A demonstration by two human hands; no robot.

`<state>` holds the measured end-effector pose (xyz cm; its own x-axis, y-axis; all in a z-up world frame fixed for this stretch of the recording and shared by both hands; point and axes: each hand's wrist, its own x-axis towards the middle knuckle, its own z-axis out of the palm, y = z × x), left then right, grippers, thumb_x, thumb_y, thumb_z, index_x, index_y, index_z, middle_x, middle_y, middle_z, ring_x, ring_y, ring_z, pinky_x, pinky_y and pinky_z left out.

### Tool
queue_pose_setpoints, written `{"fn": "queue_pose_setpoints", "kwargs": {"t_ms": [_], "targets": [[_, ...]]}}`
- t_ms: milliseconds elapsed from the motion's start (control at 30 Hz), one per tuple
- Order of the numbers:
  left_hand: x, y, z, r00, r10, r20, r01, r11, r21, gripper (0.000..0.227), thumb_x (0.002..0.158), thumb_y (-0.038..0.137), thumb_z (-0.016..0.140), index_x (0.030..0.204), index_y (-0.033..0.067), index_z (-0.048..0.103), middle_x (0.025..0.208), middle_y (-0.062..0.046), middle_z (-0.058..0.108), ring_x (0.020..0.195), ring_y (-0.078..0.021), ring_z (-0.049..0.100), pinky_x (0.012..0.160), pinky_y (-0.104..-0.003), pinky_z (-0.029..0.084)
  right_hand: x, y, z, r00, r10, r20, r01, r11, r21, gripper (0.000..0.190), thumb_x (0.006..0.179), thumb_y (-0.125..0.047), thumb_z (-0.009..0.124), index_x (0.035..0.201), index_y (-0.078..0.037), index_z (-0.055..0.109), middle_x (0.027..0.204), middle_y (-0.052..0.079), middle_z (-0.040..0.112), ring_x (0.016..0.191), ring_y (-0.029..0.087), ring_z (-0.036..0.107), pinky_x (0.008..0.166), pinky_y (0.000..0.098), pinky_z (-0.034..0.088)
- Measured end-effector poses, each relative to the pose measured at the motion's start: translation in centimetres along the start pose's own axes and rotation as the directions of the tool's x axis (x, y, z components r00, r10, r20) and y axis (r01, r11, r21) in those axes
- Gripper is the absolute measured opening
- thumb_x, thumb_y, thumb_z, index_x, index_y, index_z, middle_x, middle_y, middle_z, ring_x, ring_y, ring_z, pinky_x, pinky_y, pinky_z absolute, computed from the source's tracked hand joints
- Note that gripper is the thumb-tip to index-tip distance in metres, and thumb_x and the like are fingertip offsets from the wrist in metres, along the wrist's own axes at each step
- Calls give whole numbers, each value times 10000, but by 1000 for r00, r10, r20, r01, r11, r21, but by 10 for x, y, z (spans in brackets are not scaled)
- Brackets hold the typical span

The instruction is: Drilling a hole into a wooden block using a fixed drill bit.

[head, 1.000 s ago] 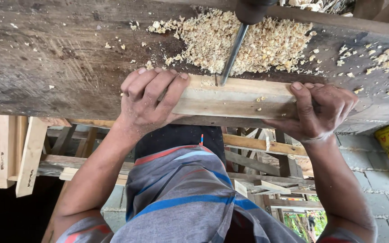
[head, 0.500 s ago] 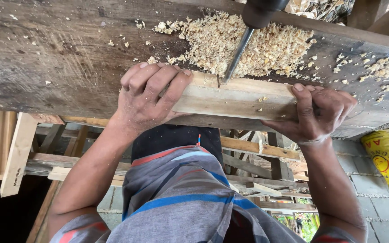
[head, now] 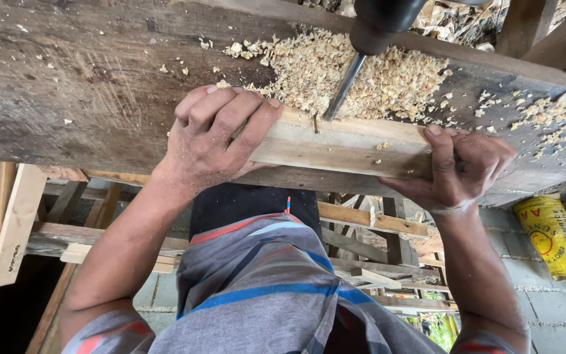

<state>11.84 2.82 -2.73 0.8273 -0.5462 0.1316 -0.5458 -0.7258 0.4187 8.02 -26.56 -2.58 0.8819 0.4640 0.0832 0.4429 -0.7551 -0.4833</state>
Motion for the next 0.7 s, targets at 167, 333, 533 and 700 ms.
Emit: {"fn": "queue_pose_setpoints", "kwargs": {"t_ms": [167, 333, 533, 700], "targets": [[-7, 7, 3, 999, -41, 5, 41, 998, -55, 369, 864, 433, 454, 981, 96, 550, 914, -32, 516, 831, -172, 426, 711, -290, 399, -12, 10, 10, 998, -28, -61, 26, 999, -37, 630, 749, -585, 531, 940, 10, 610, 773, 122, 472, 665, 231, 428, 669, 365, 301], [-29, 25, 14, 992, -125, -37, 121, 989, -81, 506, 824, 544, 453, 954, 66, 558, 911, -73, 499, 859, -193, 380, 713, -303, 379, -15, 21, 6, 992, -90, -85, 84, 994, -74, 647, 728, -638, 617, 964, -36, 629, 776, 107, 442, 660, 204, 405, 644, 357, 293], [-43, 44, 22, 967, -249, -61, 248, 968, -25, 487, 788, 541, 534, 994, 100, 516, 865, -40, 505, 841, -184, 366, 730, -296, 399, -16, 27, -4, 989, -146, 31, 146, 989, -26, 602, 763, -619, 632, 924, -44, 703, 801, 102, 486, 707, 240, 462, 676, 368, 332], [-19, 28, 14, 993, -121, 9, 122, 991, -56, 511, 818, 557, 481, 1000, 82, 528, 907, -48, 494, 858, -184, 369, 727, -307, 437, -26, 24, -4, 998, -60, 15, 61, 997, -53, 730, 726, -706, 550, 975, -30, 662, 783, 115, 412, 715, 254, 413, 667, 386, 319]]}}
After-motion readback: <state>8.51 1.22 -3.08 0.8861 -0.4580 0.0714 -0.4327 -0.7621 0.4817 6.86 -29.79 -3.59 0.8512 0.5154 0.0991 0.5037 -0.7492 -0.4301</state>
